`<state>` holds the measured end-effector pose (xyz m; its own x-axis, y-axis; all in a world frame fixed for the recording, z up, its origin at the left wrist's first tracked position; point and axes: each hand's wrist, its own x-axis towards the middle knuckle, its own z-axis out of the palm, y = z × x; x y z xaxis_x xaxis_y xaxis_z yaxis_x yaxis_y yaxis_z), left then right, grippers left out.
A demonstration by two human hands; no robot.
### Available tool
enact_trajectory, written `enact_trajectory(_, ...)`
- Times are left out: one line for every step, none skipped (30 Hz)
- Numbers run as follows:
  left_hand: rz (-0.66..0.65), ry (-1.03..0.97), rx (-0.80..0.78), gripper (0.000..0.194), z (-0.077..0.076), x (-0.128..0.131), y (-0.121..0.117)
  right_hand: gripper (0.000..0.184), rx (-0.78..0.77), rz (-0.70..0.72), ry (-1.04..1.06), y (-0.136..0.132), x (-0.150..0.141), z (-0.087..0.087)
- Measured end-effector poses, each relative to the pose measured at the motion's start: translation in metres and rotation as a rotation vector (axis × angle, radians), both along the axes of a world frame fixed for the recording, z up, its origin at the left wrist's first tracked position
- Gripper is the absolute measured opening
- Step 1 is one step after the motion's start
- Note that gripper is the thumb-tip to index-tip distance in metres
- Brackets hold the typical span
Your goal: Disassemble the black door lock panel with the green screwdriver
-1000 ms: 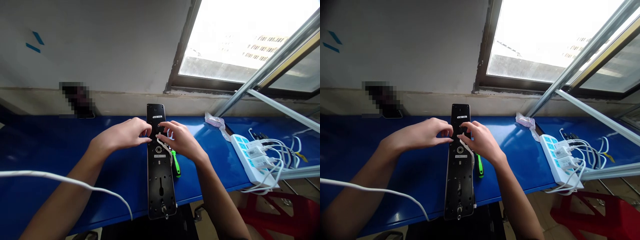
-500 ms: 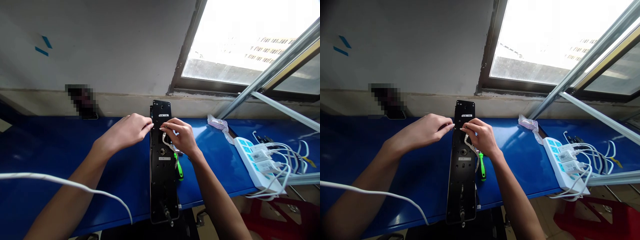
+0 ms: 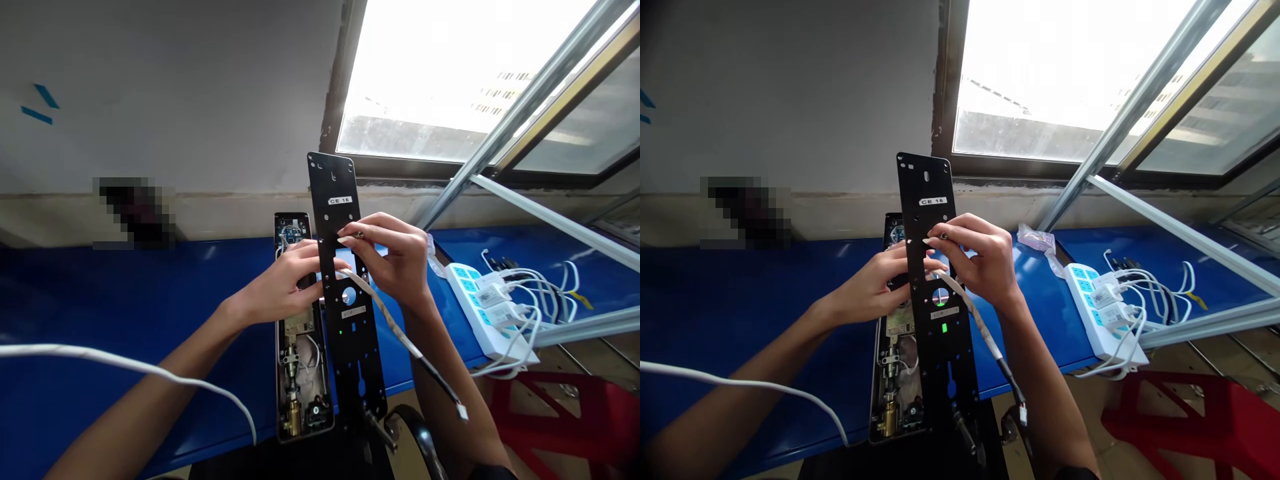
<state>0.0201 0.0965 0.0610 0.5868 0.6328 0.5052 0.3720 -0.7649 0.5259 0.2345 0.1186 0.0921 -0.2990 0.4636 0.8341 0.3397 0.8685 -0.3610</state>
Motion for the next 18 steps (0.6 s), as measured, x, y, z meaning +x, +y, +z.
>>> enact_trajectory(0.023,-0.039,-0.035,0.023,-0.001,0.008,-0.002,0.01,0.003,0.0,-0.002,0.0,0.005,0.002)
enact_trajectory(0.058,-0.069,-0.072,0.025,-0.002,0.015,-0.003,0.01,0.004,-0.001,-0.004,0.0,0.011,0.003)
enact_trajectory(0.108,-0.098,-0.109,0.029,-0.002,0.021,-0.003,0.01,0.003,-0.003,-0.006,0.0,0.017,0.004)
enact_trajectory(0.176,-0.124,-0.136,0.034,-0.002,0.026,-0.003,0.01,0.002,-0.005,-0.008,0.0,0.023,0.004)
enact_trajectory(0.253,-0.146,-0.151,0.037,-0.001,0.03,-0.002,0.01,0.001,-0.006,-0.011,0.001,0.029,0.004)
enact_trajectory(0.339,-0.167,-0.152,0.04,0.001,0.033,0.0,0.01,-0.001,-0.008,-0.013,0.002,0.036,0.004)
enact_trajectory(0.424,-0.179,-0.143,0.041,0.003,0.035,0.002,0.009,-0.004,-0.009,-0.015,0.003,0.043,0.003)
enact_trajectory(0.501,-0.189,-0.123,0.04,0.006,0.036,0.005,0.009,-0.008,-0.008,-0.017,0.004,0.05,0.002)
enact_trajectory(0.559,-0.189,-0.106,0.039,0.008,0.036,0.007,0.009,-0.015,-0.006,-0.02,0.005,0.058,0.001)
enact_trajectory(0.607,-0.185,-0.081,0.039,0.01,0.035,0.01,0.01,-0.023,-0.002,-0.024,0.007,0.065,-0.001)
enact_trajectory(0.648,-0.174,-0.053,0.038,0.012,0.034,0.012,0.011,-0.033,0.003,-0.029,0.008,0.073,-0.002)
enact_trajectory(0.685,-0.151,-0.021,0.038,0.013,0.033,0.015,0.012,-0.041,0.004,-0.032,0.009,0.08,-0.003)
enact_trajectory(0.716,-0.121,0.01,0.039,0.014,0.033,0.017,0.012,-0.05,0.005,-0.035,0.011,0.087,-0.004)
enact_trajectory(0.737,-0.086,0.034,0.039,0.015,0.033,0.019,0.013,-0.059,0.004,-0.037,0.012,0.093,-0.005)
enact_trajectory(0.746,-0.05,0.048,0.04,0.015,0.033,0.02,0.013,-0.068,0.0,-0.037,0.013,0.099,-0.006)
enact_trajectory(0.745,-0.023,0.056,0.041,0.016,0.034,0.02,0.013,-0.077,-0.005,-0.038,0.015,0.105,-0.007)
enact_trajectory(0.733,-0.004,0.057,0.041,0.016,0.036,0.02,0.013,-0.087,-0.01,-0.039,0.017,0.109,-0.008)
enact_trajectory(0.704,0.01,0.05,0.041,0.017,0.039,0.02,0.013,-0.098,-0.015,-0.041,0.018,0.113,-0.01)
